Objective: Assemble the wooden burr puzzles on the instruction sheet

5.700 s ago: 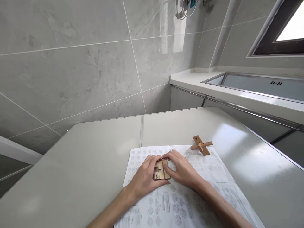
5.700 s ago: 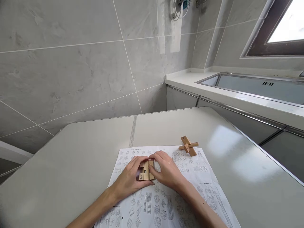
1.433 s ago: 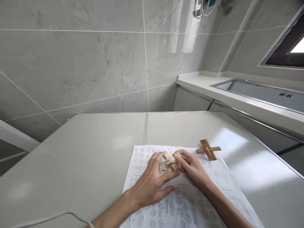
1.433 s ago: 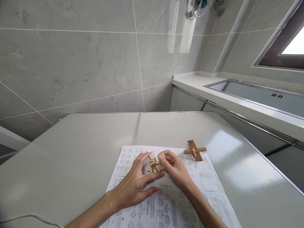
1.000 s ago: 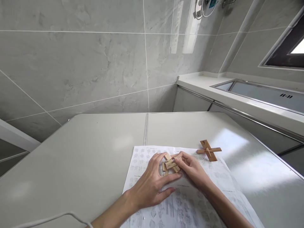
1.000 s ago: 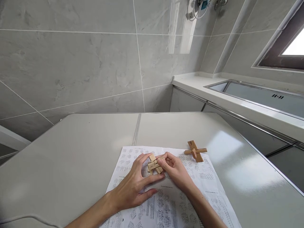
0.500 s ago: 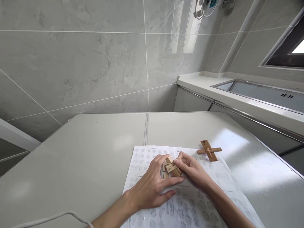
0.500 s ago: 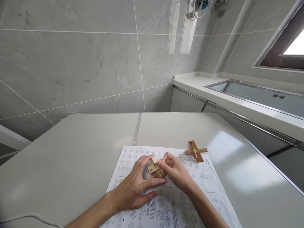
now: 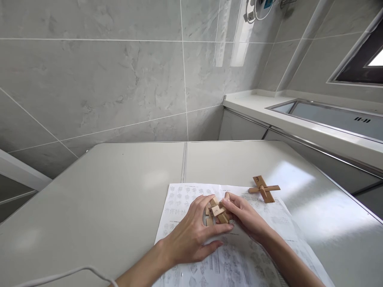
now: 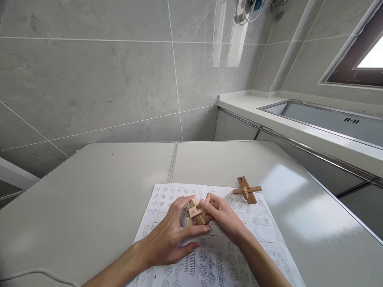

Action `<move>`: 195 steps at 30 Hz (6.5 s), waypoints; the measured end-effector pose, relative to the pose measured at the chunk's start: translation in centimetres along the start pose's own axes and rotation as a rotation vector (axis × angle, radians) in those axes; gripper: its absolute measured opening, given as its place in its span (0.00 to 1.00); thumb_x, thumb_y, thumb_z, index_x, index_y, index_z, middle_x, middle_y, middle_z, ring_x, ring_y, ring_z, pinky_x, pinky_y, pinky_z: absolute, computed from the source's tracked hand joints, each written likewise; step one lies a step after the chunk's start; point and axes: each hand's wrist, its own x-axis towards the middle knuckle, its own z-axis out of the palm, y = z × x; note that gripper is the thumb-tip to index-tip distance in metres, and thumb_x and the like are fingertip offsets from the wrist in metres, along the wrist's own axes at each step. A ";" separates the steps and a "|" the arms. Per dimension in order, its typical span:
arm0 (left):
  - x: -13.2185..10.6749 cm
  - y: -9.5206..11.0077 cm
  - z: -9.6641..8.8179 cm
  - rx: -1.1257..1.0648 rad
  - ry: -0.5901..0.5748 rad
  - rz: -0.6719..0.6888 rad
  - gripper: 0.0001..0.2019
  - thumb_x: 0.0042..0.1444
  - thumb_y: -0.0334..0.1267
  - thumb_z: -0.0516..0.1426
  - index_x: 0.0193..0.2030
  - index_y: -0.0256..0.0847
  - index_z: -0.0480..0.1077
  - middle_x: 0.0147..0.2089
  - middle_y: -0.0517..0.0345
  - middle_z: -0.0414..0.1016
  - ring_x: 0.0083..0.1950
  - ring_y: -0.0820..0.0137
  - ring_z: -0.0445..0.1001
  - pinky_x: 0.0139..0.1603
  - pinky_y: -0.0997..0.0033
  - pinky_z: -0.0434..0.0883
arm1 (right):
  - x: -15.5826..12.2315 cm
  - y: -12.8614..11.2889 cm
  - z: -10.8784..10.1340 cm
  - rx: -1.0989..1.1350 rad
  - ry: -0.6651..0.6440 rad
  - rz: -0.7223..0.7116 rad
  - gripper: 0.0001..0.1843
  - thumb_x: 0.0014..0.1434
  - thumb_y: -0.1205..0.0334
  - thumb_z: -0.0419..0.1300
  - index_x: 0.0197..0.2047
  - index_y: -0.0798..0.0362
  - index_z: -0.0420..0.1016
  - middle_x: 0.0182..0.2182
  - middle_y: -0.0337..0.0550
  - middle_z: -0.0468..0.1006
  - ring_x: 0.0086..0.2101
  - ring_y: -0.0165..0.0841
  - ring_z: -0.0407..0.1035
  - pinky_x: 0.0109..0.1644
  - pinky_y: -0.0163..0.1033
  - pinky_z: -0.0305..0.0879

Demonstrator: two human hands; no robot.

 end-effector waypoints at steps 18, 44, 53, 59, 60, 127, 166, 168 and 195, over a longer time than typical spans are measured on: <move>0.0 0.0 0.1 -0.045 0.012 0.010 0.29 0.65 0.36 0.65 0.70 0.58 0.66 0.77 0.44 0.46 0.79 0.44 0.53 0.72 0.33 0.68 | -0.1 0.1 0.3 0.151 -0.033 0.025 0.29 0.61 0.37 0.72 0.31 0.49 0.62 0.25 0.33 0.66 0.25 0.28 0.60 0.29 0.34 0.54; -0.7 -0.4 0.9 -0.217 0.259 -0.281 0.40 0.62 0.51 0.69 0.74 0.53 0.53 0.70 0.42 0.70 0.71 0.50 0.72 0.69 0.43 0.75 | 0.0 1.7 2.6 -0.043 0.047 -0.199 0.28 0.62 0.36 0.70 0.34 0.48 0.63 0.30 0.40 0.79 0.29 0.33 0.73 0.33 0.39 0.68; -0.3 0.2 0.3 -0.138 0.293 -0.306 0.35 0.63 0.45 0.69 0.72 0.48 0.60 0.63 0.49 0.79 0.62 0.58 0.81 0.64 0.55 0.81 | -0.2 1.6 2.7 -0.027 0.020 -0.160 0.28 0.62 0.38 0.71 0.34 0.49 0.63 0.32 0.40 0.80 0.34 0.34 0.74 0.39 0.39 0.70; -0.4 -0.1 0.6 -0.102 0.289 -0.184 0.38 0.62 0.42 0.70 0.74 0.45 0.59 0.65 0.47 0.79 0.66 0.57 0.79 0.67 0.54 0.80 | -0.1 1.7 2.3 -0.040 0.015 -0.130 0.26 0.63 0.38 0.71 0.34 0.49 0.65 0.29 0.38 0.78 0.31 0.33 0.72 0.38 0.39 0.69; -0.5 -0.2 0.7 -0.097 0.291 -0.164 0.39 0.61 0.41 0.70 0.75 0.44 0.58 0.65 0.47 0.79 0.66 0.56 0.79 0.68 0.54 0.79 | -0.1 1.7 2.3 -0.036 0.009 -0.126 0.26 0.63 0.38 0.71 0.34 0.49 0.65 0.29 0.38 0.78 0.31 0.33 0.72 0.37 0.39 0.70; -0.2 -0.3 -0.1 -0.609 0.434 -0.674 0.37 0.56 0.43 0.72 0.70 0.48 0.63 0.67 0.44 0.77 0.68 0.53 0.77 0.71 0.45 0.75 | 0.2 1.2 0.1 0.048 0.045 -0.070 0.35 0.60 0.36 0.71 0.62 0.49 0.80 0.44 0.48 0.84 0.45 0.42 0.77 0.60 0.52 0.71; -0.4 0.1 0.5 -0.724 0.416 -0.604 0.41 0.52 0.41 0.75 0.69 0.46 0.63 0.68 0.44 0.76 0.71 0.52 0.73 0.74 0.45 0.69 | -0.9 0.5 0.3 0.065 -0.225 0.050 0.35 0.56 0.50 0.78 0.64 0.45 0.75 0.61 0.51 0.77 0.58 0.46 0.74 0.64 0.52 0.70; -0.3 0.2 0.3 -0.752 0.425 -0.640 0.40 0.53 0.42 0.75 0.69 0.46 0.63 0.68 0.43 0.76 0.71 0.51 0.73 0.74 0.45 0.69 | -0.9 0.6 0.3 0.054 -0.181 0.031 0.33 0.56 0.50 0.78 0.61 0.45 0.74 0.59 0.49 0.77 0.54 0.42 0.76 0.59 0.47 0.72; 0.1 -0.1 0.4 -0.828 0.437 -0.830 0.36 0.55 0.41 0.73 0.68 0.43 0.66 0.68 0.42 0.75 0.70 0.52 0.74 0.73 0.44 0.69 | -0.6 2.2 0.3 -0.293 0.108 -0.176 0.25 0.66 0.42 0.68 0.58 0.49 0.77 0.51 0.51 0.83 0.40 0.39 0.78 0.43 0.44 0.76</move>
